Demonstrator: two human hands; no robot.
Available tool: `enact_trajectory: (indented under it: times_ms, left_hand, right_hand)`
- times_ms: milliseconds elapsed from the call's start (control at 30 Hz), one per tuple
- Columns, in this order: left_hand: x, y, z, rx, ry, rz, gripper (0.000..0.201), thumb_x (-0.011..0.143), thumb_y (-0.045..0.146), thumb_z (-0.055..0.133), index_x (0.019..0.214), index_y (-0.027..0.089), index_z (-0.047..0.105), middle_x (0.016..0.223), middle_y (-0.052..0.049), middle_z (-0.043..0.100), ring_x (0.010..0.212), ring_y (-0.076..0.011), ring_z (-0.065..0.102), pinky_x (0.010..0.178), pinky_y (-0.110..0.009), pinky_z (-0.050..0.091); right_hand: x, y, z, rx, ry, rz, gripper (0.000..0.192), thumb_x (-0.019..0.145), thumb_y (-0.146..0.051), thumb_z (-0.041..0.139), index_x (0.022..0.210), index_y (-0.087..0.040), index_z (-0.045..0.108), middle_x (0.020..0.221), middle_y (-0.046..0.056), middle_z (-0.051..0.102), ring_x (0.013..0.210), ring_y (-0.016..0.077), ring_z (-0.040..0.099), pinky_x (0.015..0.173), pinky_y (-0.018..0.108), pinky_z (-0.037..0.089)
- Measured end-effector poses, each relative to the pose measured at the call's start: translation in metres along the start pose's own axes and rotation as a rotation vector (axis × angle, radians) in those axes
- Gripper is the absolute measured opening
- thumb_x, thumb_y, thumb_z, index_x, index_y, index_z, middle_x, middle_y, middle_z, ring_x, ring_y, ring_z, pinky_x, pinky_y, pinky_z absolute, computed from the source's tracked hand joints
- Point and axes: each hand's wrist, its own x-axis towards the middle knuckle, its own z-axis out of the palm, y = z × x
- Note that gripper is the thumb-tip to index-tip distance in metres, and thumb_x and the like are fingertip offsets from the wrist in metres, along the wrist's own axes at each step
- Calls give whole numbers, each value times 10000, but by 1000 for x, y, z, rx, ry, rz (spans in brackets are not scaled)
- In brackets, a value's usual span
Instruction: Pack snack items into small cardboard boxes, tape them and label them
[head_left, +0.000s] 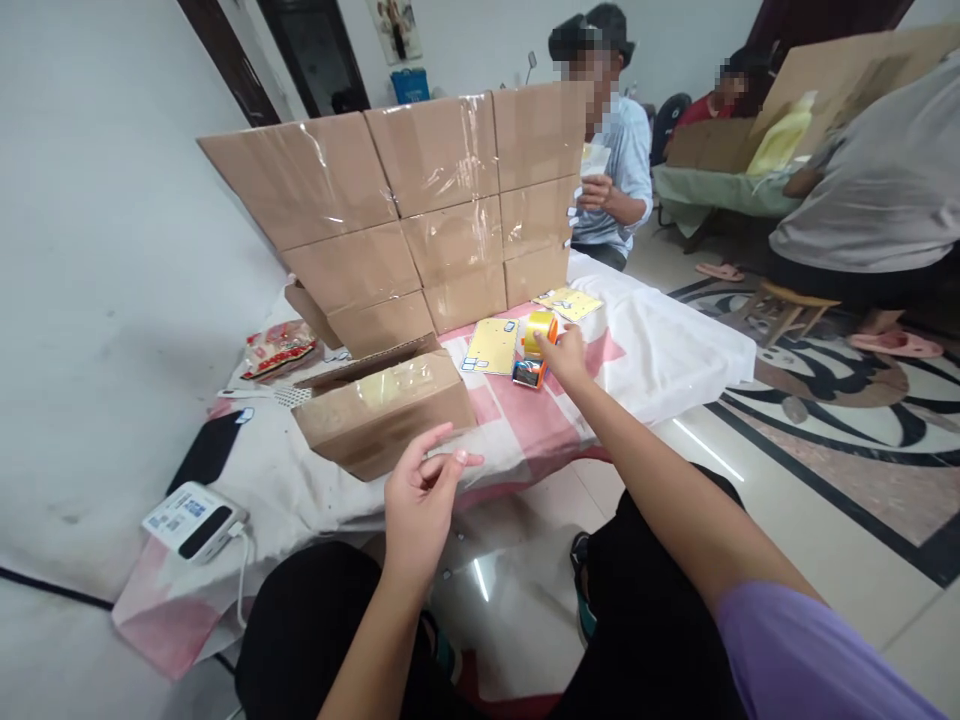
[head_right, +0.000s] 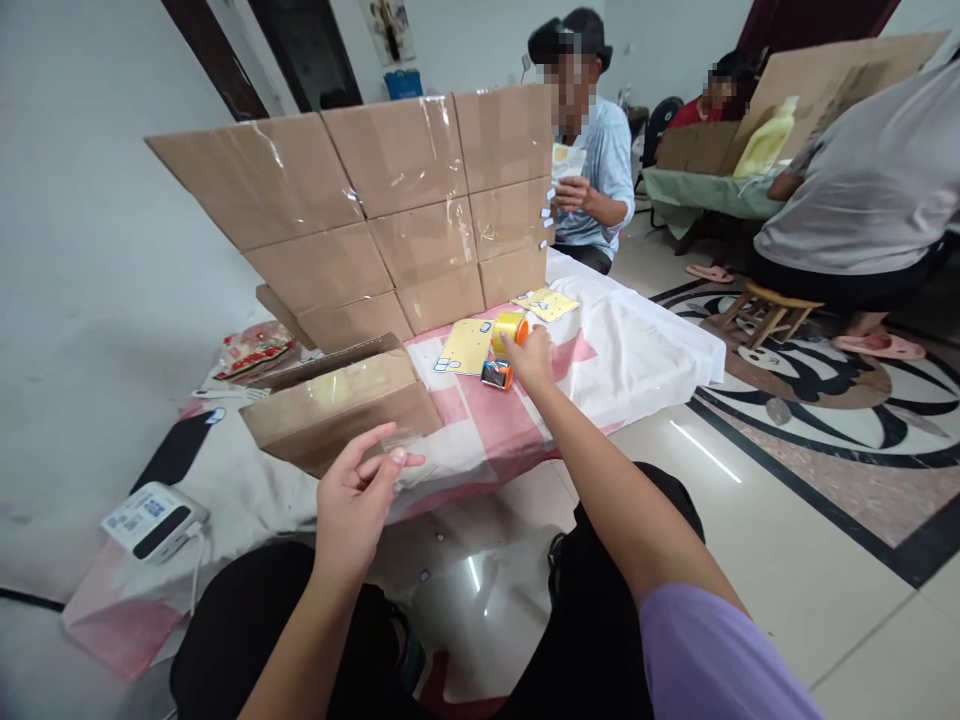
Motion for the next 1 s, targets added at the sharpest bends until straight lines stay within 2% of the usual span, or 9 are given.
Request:
enact_trajectory:
  times_ms: [67, 100, 267, 400, 600, 700, 767, 900, 1000]
  left_hand:
    - [-3, 6, -8, 3, 20, 21, 370, 862, 419, 695, 1141, 196, 601, 750, -23, 764, 507, -107, 578, 701, -278, 540]
    - [-4, 9, -11, 0, 28, 26, 339, 864, 420, 691, 1101, 199, 590, 749, -27, 763, 545, -120, 609, 701, -278, 538]
    - [-9, 17, -22, -37, 11, 12, 269, 888, 414, 662, 989, 230, 494, 766, -28, 764, 724, -174, 708, 700, -271, 518]
    - [-7, 20, -32, -47, -1, 54, 264, 905, 425, 641, 1006, 242, 480, 779, -15, 756, 830, -189, 721, 755, -276, 508]
    - [-3, 23, -59, 162, -157, -29, 365, 946, 574, 506, 1123, 260, 565, 807, -12, 753, 621, -185, 646, 575, -276, 436]
    - [3, 25, -75, 263, -67, -11, 382, 967, 584, 440, 1004, 251, 624, 864, -27, 769, 565, -177, 612, 583, -300, 445]
    - [18, 31, -89, 279, 95, 82, 332, 957, 533, 489, 917, 246, 650, 873, -25, 770, 644, -187, 651, 657, -309, 478]
    - [78, 45, -123, 371, 465, 339, 190, 913, 384, 580, 998, 252, 687, 1067, -36, 757, 1046, -235, 682, 936, -355, 484]
    - [124, 39, -146, 413, 301, 339, 321, 826, 368, 678, 1115, 232, 712, 1295, -81, 690, 1278, -287, 576, 1122, -424, 390]
  right_hand:
    - [-20, -22, -12, -31, 105, -76, 327, 833, -372, 672, 1051, -164, 548, 1027, 114, 614, 999, 250, 565, 891, 403, 464]
    - [-34, -36, -17, 12, 52, -136, 260, 857, -372, 650, 1001, -169, 574, 972, 88, 614, 931, 228, 566, 847, 376, 460]
    - [-116, -111, -28, 252, -549, -382, 238, 942, -383, 591, 814, -194, 658, 797, 24, 609, 775, 167, 564, 699, 307, 417]
    - [-151, -145, -20, 232, -688, -535, 104, 910, -241, 646, 820, -203, 681, 784, 11, 593, 750, 148, 556, 673, 294, 416]
    - [-155, -167, -15, 221, -612, -677, 98, 900, -154, 645, 834, -218, 680, 823, 16, 584, 785, 160, 570, 732, 330, 452]
    - [-152, -182, -26, 217, -515, -749, 113, 914, -154, 636, 880, -249, 686, 808, 15, 593, 770, 175, 558, 724, 352, 443]
    - [-148, -195, -35, 163, -509, -772, 113, 908, -183, 656, 897, -280, 711, 819, 27, 590, 782, 197, 560, 726, 377, 441]
    - [-143, -222, -43, 137, -691, -732, 90, 888, -270, 703, 861, -335, 758, 834, 55, 565, 824, 235, 556, 739, 423, 445]
    - [-140, -240, -36, 253, -819, -657, 91, 862, -340, 738, 781, -326, 777, 806, 58, 544, 804, 226, 536, 709, 407, 434]
